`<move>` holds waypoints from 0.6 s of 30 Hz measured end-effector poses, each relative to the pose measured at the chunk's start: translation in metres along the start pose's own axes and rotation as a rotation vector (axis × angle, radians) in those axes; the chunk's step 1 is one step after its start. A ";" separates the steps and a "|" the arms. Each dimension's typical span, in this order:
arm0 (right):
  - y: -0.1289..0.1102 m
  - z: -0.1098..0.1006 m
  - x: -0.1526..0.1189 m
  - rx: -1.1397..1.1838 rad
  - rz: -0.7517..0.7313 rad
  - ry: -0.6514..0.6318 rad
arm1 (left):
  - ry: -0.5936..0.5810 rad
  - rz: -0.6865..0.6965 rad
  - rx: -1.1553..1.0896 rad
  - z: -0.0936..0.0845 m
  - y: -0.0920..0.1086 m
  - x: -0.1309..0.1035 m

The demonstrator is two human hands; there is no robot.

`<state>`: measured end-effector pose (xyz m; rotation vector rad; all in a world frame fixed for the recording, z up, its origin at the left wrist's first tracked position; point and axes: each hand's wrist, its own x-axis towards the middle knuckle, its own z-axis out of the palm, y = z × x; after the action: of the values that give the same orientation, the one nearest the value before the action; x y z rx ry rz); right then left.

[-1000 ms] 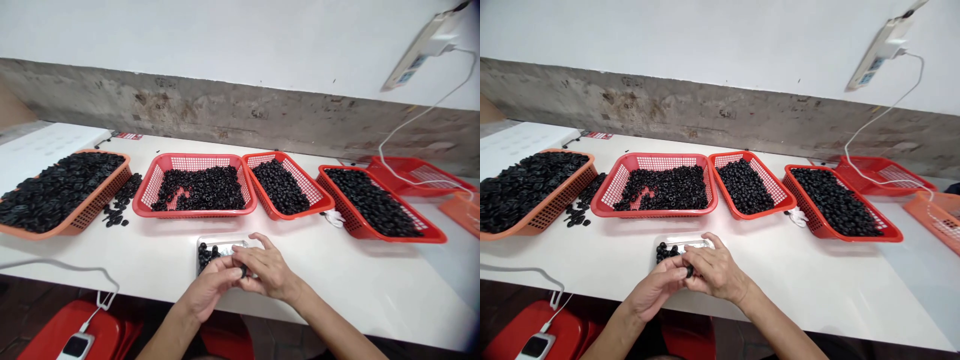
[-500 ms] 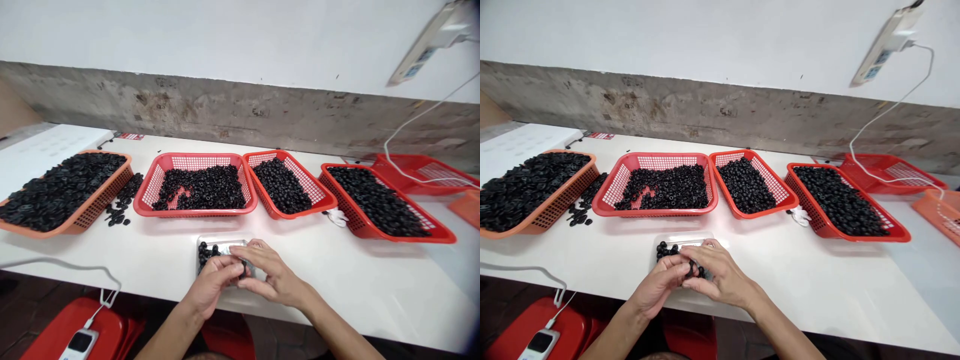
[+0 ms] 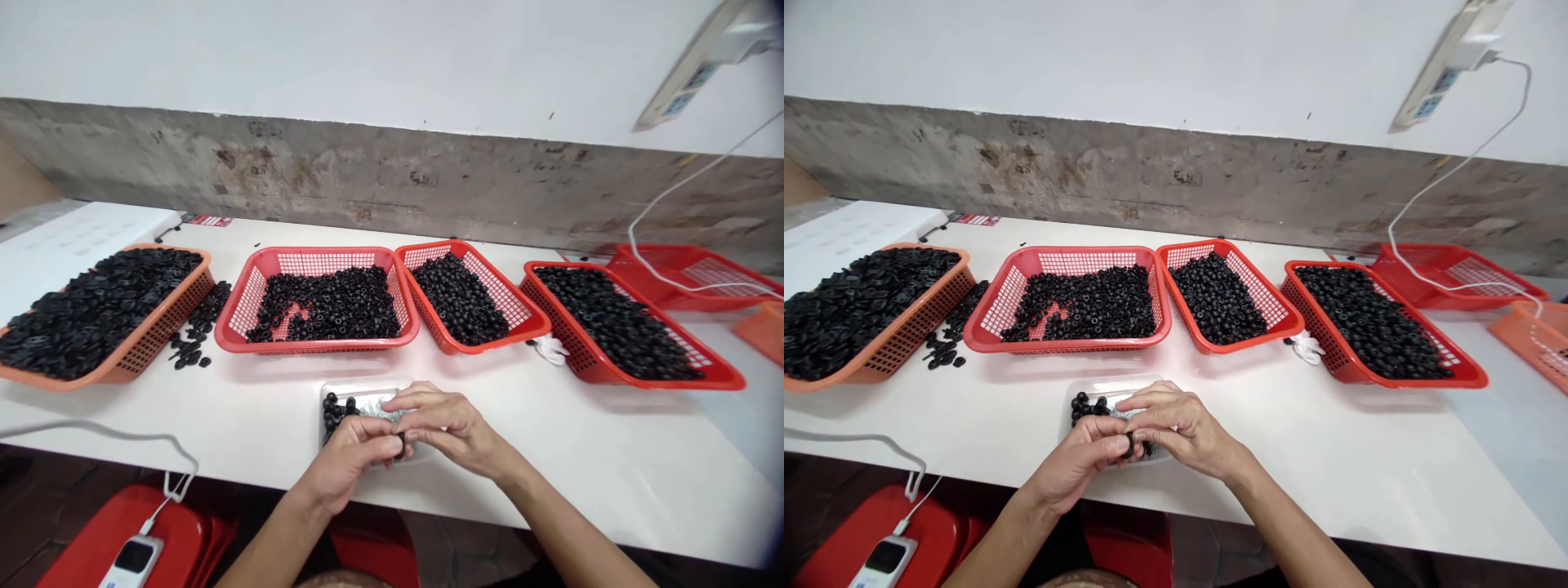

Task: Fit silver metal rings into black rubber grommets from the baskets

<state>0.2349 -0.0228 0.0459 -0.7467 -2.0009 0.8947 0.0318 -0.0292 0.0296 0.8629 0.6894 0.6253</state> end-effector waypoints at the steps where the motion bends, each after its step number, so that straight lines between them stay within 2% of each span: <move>1: 0.000 -0.001 0.000 -0.037 -0.028 -0.002 | -0.004 0.005 -0.001 0.000 0.000 0.000; 3: -0.002 0.000 -0.001 -0.157 -0.047 -0.013 | 0.024 0.032 0.021 -0.001 -0.001 0.002; 6: -0.009 0.008 -0.003 -0.499 -0.058 -0.027 | 0.113 0.099 0.075 -0.002 0.000 0.003; 9: -0.014 0.020 -0.002 -0.798 -0.078 0.003 | 0.141 0.157 0.117 -0.003 0.001 0.003; 15: -0.014 0.035 0.004 -0.958 -0.150 0.030 | 0.185 0.229 0.259 -0.005 -0.002 0.001; 18: -0.011 0.036 0.004 -0.995 -0.173 0.057 | 0.210 0.228 0.233 -0.006 -0.002 -0.001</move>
<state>0.2002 -0.0373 0.0408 -1.0655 -2.3669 -0.2945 0.0267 -0.0279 0.0254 1.1123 0.8720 0.8604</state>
